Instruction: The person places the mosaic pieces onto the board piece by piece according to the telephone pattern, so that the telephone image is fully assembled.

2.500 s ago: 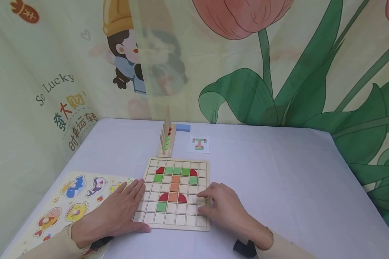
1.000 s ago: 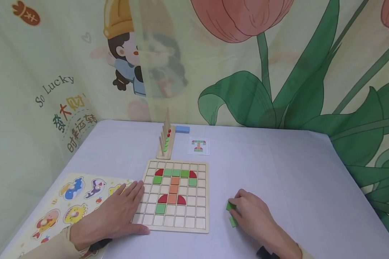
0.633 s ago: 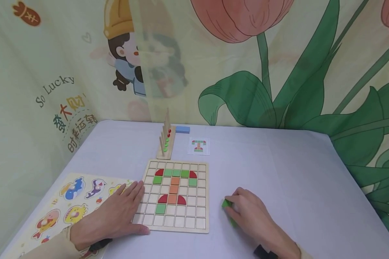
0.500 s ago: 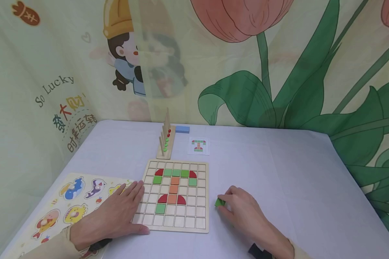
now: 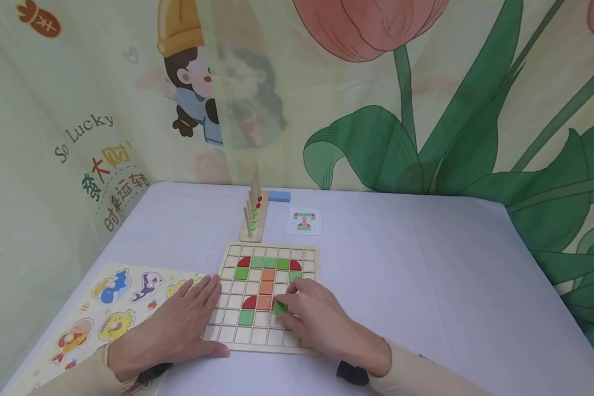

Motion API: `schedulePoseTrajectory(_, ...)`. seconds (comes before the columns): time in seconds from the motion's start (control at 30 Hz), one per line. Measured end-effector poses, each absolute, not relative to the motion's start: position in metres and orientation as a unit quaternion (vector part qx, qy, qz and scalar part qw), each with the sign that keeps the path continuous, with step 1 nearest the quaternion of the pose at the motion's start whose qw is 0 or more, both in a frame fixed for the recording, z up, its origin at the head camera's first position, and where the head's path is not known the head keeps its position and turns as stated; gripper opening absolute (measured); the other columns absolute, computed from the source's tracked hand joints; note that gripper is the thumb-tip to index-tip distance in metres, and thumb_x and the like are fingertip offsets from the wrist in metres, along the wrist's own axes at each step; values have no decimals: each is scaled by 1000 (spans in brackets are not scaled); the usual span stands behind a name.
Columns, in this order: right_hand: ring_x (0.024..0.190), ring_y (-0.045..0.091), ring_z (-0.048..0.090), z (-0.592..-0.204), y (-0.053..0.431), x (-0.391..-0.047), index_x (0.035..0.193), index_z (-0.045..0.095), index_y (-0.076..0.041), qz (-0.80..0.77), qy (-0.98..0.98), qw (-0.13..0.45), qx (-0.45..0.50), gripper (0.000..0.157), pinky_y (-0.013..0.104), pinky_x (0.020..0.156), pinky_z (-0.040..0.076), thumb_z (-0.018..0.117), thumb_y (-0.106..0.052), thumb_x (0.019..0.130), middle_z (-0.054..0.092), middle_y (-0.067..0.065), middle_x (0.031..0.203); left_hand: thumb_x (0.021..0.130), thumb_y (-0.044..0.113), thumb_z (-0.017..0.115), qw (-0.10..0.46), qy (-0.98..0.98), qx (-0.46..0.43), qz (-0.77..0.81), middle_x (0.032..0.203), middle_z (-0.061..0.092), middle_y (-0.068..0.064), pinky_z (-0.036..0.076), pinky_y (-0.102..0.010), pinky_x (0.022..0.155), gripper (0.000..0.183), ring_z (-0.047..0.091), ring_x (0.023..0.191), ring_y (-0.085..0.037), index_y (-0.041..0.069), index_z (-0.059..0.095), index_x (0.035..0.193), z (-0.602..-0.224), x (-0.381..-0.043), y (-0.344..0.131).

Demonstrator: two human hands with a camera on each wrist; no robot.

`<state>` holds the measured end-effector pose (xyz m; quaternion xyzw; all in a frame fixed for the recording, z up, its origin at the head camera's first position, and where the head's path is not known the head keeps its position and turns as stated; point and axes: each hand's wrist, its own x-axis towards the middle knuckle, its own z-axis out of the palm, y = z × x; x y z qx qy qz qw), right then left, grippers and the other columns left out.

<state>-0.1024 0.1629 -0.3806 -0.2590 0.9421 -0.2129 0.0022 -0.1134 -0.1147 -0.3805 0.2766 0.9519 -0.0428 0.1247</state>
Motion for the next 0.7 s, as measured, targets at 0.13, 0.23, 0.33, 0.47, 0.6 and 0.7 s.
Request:
schedulePoseTrajectory(0.13,81,3,49,-388,150,-107,115,80,-15,-216,936,19,-277,26,14,66,43,79,-20,89,67,-7,98,76,84,64,126,952,275,-45,164,37,-21,30,-56,125,121,37,153,-37,-6,40,153,-380,-114,-114)
schedulePoseTrajectory(0.23,83,2,51,-393,144,-109,115,80,-15,-215,931,30,-295,25,14,70,45,77,-20,91,68,-7,98,75,84,65,129,953,272,-40,164,37,-21,30,-57,125,121,36,153,-37,-5,40,154,-380,-114,-114)
schedulePoseTrajectory(0.33,86,2,52,-397,141,-110,113,80,-16,-206,927,30,-312,23,16,75,47,78,-20,91,69,-7,98,75,84,65,129,953,271,-35,164,37,-22,29,-57,125,122,36,153,-38,-6,40,153,-380,-114,-113)
schedulePoseTrajectory(0.47,83,3,50,-397,137,-112,109,81,-17,-188,930,37,-315,20,16,73,45,79,-21,90,67,-8,95,75,84,65,126,953,273,-37,163,38,-22,30,-57,124,122,37,153,-38,-6,40,153,-380,-113,-114)
schedulePoseTrajectory(0.6,79,4,47,-393,133,-114,109,81,-19,-173,933,51,-311,21,16,69,42,81,-20,88,65,-9,91,75,84,64,126,953,273,-39,163,38,-23,30,-57,124,122,37,153,-38,-7,40,153,-380,-113,-114)
schedulePoseTrajectory(0.7,79,3,47,-390,130,-114,111,81,-19,-169,933,58,-311,24,15,68,42,81,-19,87,68,-8,92,75,84,65,127,953,274,-37,163,37,-23,30,-57,124,122,37,153,-38,-7,40,153,-380,-113,-114)
